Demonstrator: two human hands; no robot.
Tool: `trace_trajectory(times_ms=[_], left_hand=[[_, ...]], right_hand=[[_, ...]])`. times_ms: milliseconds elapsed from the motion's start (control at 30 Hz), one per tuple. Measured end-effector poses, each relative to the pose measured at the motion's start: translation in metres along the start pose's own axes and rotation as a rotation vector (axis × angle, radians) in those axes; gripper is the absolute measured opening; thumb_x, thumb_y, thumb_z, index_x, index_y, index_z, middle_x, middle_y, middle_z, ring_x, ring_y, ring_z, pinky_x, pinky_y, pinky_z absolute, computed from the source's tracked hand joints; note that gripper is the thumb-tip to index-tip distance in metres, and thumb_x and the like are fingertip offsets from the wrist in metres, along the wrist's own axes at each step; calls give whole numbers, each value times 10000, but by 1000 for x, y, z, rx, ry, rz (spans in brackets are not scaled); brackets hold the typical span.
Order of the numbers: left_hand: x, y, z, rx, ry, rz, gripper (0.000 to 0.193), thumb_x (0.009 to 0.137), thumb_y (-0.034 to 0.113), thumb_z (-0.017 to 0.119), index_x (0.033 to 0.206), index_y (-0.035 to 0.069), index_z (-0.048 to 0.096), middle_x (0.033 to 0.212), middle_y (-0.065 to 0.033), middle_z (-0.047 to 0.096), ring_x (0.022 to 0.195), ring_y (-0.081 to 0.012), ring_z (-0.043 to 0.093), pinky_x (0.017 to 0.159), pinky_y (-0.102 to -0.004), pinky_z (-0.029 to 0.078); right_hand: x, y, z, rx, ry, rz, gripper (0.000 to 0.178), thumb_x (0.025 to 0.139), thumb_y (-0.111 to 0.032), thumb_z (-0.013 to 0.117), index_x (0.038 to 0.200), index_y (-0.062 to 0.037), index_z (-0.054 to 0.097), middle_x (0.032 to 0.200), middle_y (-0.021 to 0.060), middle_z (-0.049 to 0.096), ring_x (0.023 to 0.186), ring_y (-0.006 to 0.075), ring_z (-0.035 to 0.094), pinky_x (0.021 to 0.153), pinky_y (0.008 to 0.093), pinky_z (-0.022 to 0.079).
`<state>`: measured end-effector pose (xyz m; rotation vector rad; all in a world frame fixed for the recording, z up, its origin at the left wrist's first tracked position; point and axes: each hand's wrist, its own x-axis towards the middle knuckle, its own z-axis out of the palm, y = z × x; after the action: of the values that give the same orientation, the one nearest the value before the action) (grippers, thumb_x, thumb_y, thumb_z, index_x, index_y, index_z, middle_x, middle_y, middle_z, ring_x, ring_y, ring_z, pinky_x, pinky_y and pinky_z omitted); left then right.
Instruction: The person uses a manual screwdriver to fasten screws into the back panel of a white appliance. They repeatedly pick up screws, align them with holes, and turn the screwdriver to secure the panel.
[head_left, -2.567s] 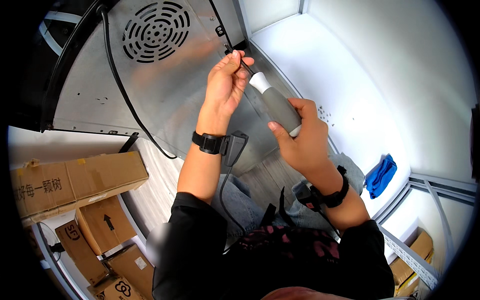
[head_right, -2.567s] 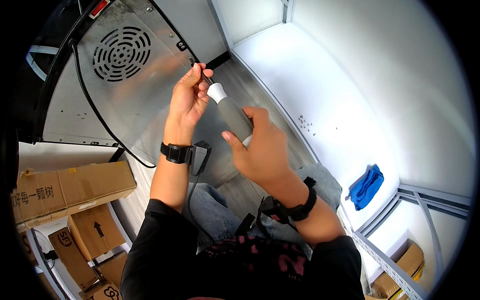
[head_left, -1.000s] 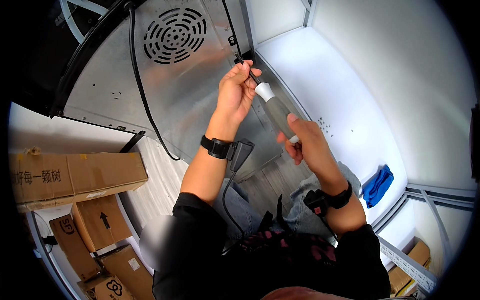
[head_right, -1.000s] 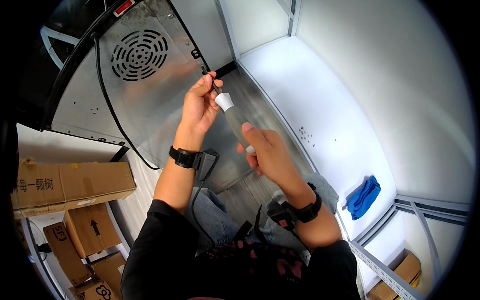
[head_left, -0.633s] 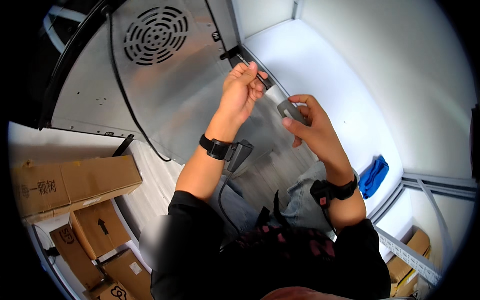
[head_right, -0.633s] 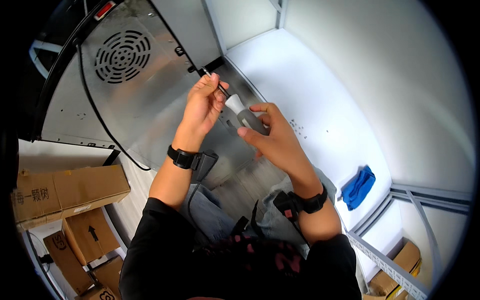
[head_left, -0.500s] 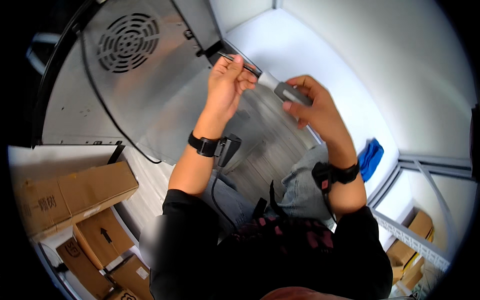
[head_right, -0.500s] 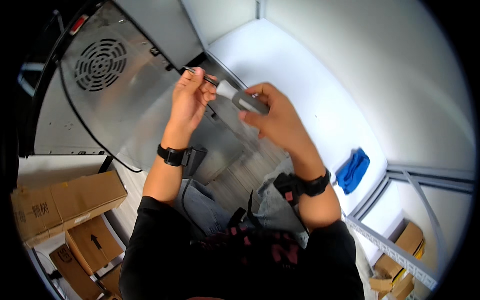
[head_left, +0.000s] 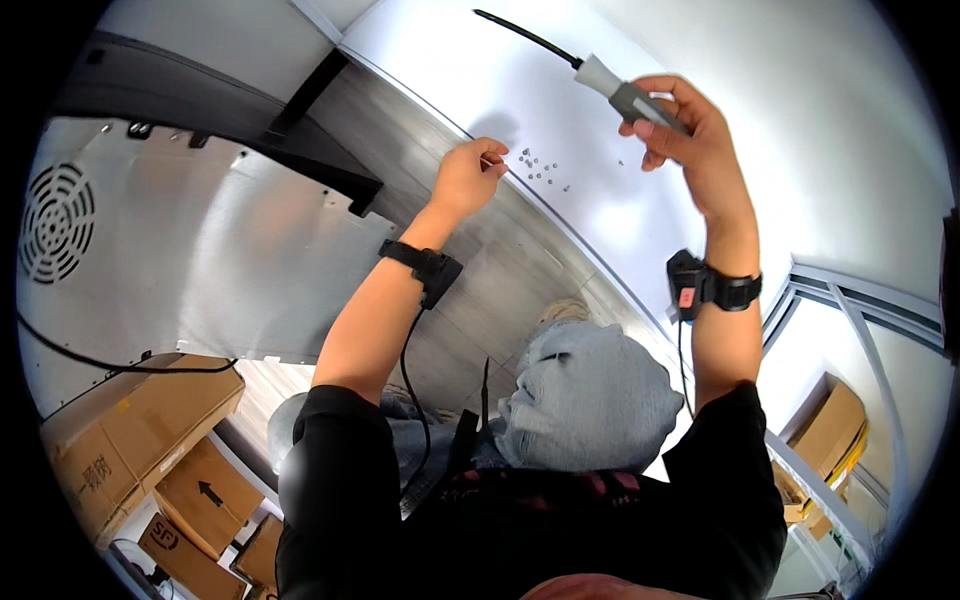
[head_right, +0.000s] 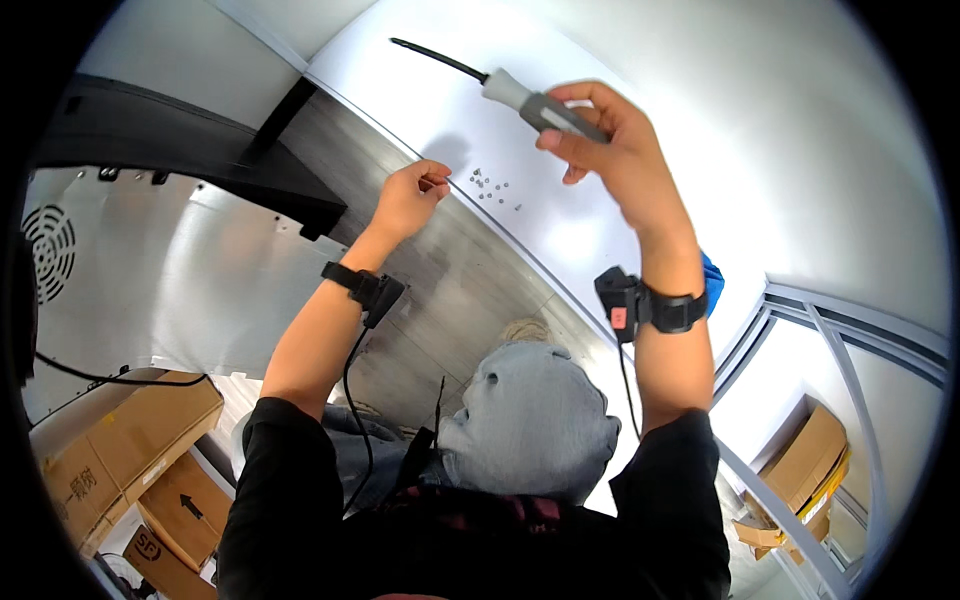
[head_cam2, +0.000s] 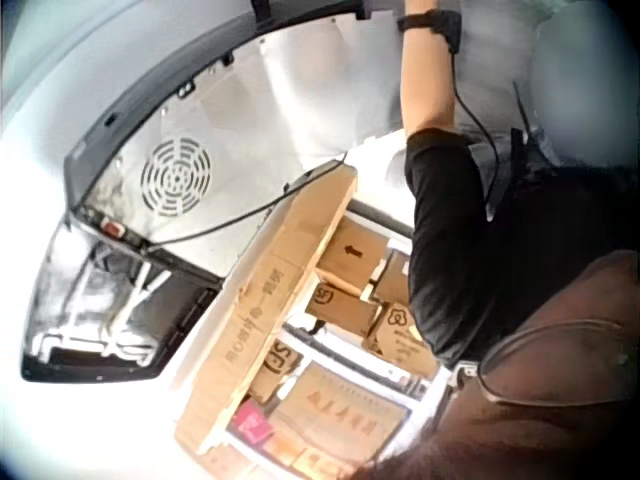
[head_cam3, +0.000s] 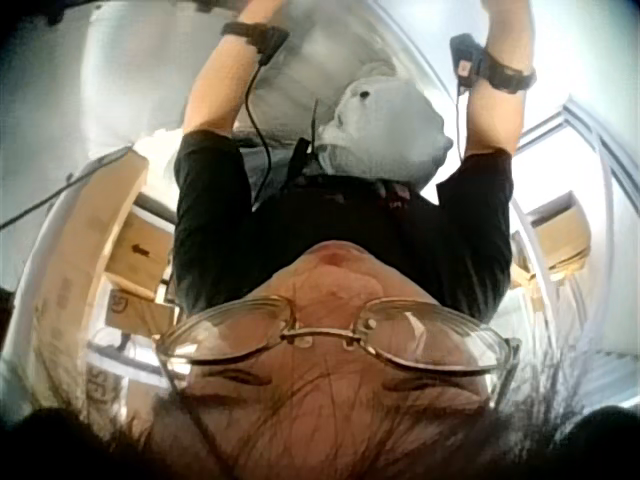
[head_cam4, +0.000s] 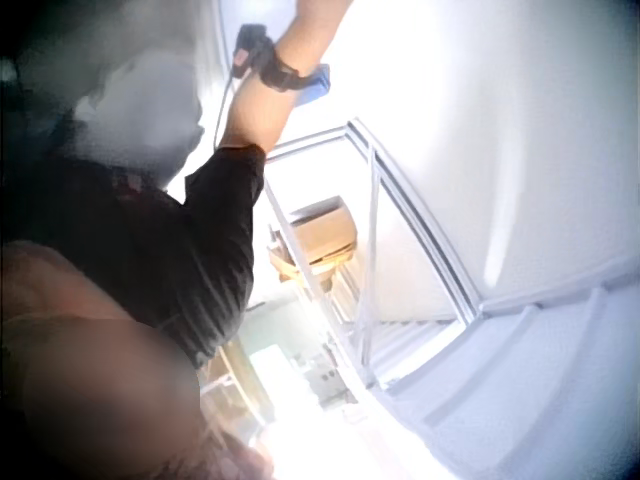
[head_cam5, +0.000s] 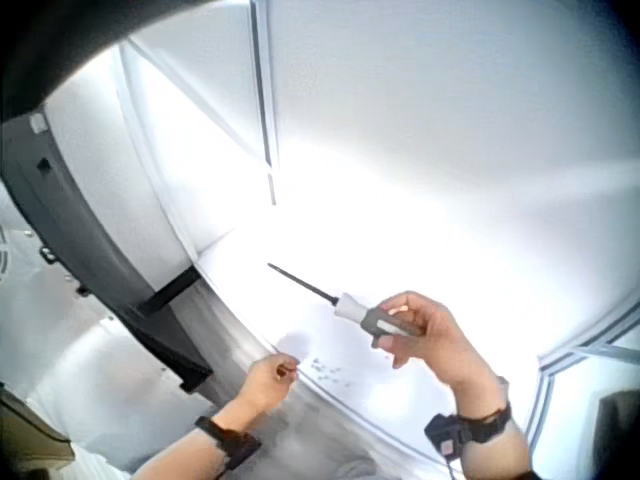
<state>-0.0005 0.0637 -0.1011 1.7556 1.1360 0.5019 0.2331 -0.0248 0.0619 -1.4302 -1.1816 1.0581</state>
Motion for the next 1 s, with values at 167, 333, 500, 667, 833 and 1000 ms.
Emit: trace_trajectory(times_ms=[167,333,500,667,833,1000], left_hand=[[16,-43,43,91,68,-74,232,792,48,684,1021,37,645,850,-73,640,726,-190,608,668,-307,504],[25,-56,63,50,192,-5,204,789,51,689,991,51,657,818,-59,606,693,-188,590,635,-299,496],[28,-59,69,139,228,44,124,794,50,685,916,56,671,775,-54,579,625,-175,555,585,-295,473],[26,-64,65,-83,270,-38,58,843,73,655,884,35,671,790,-39,604,617,-131,539,567,-254,460],[2,-25,11,-1091,326,-464,147,937,164,558,953,27,609,938,-57,637,770,-165,625,692,-258,537],[-58,-10,-56,-1604,356,-229,155,966,156,482,970,36,580,1026,-107,639,982,-262,636,849,-346,551]], right_hand=[[-21,79,-8,152,145,224,340,795,-22,646,1119,1,549,827,108,648,612,120,562,545,241,465],[-36,129,-21,257,184,274,331,797,-13,618,1118,-4,540,830,109,642,567,113,551,539,236,460],[-36,145,-30,303,196,278,339,791,-18,615,1120,-6,537,827,109,642,571,114,552,540,235,459],[-24,144,-27,288,120,278,346,768,5,630,1105,-17,559,836,97,645,660,119,582,566,240,470],[2,123,-6,110,-117,223,401,731,0,678,1123,-24,593,900,86,669,809,132,629,630,227,487],[36,84,38,23,-375,160,422,712,-12,692,1125,-14,609,949,92,668,844,153,637,727,249,507]])
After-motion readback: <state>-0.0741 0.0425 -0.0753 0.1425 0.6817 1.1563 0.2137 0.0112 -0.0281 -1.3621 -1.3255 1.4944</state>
